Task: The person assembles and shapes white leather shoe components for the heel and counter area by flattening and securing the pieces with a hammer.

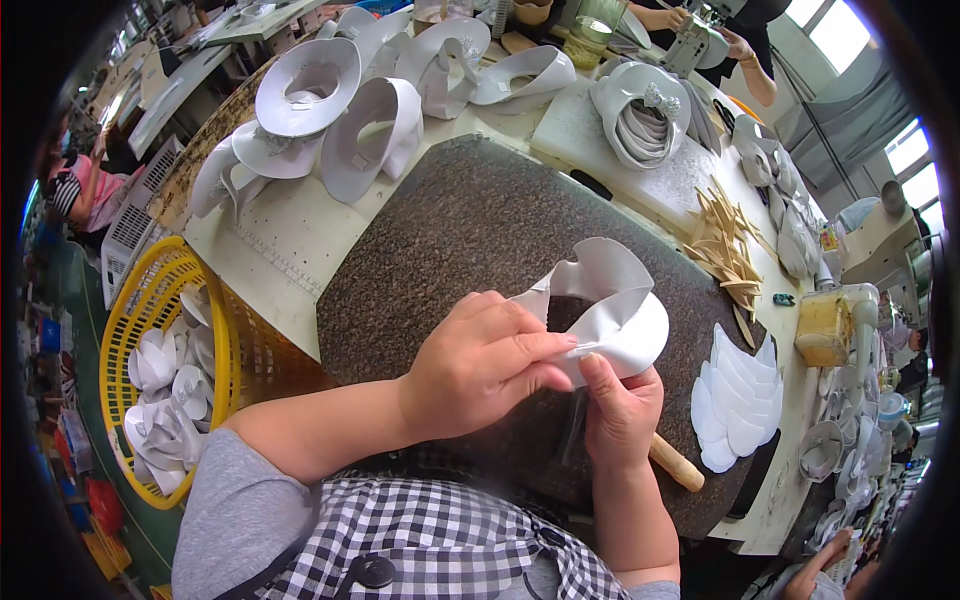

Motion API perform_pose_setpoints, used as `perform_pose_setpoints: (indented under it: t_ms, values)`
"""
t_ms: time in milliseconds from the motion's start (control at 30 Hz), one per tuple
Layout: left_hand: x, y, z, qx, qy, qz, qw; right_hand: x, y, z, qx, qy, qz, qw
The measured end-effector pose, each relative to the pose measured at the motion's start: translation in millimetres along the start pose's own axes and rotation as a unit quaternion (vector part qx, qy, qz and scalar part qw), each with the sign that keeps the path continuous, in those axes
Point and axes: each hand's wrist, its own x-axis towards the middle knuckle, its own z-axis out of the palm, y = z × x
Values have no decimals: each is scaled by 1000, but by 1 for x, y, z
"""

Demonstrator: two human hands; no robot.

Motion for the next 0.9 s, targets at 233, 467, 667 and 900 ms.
perform_pose_setpoints:
  t_ms: [233,467,667,900]
  values:
    - [-1,2,7,-56,44,-65,995,-5,6,3,-9,-20,-59,998]
    - [-1,0,3,-58,31,-63,996,-1,0,1,-79,-22,-24,996]
    - [-7,-5,-1,-5,-29,-60,998,2,3,0,-81,-30,-20,996]
    - [-1,-5,-3,-23,-79,-44,996,2,4,0,-72,-71,-40,994]
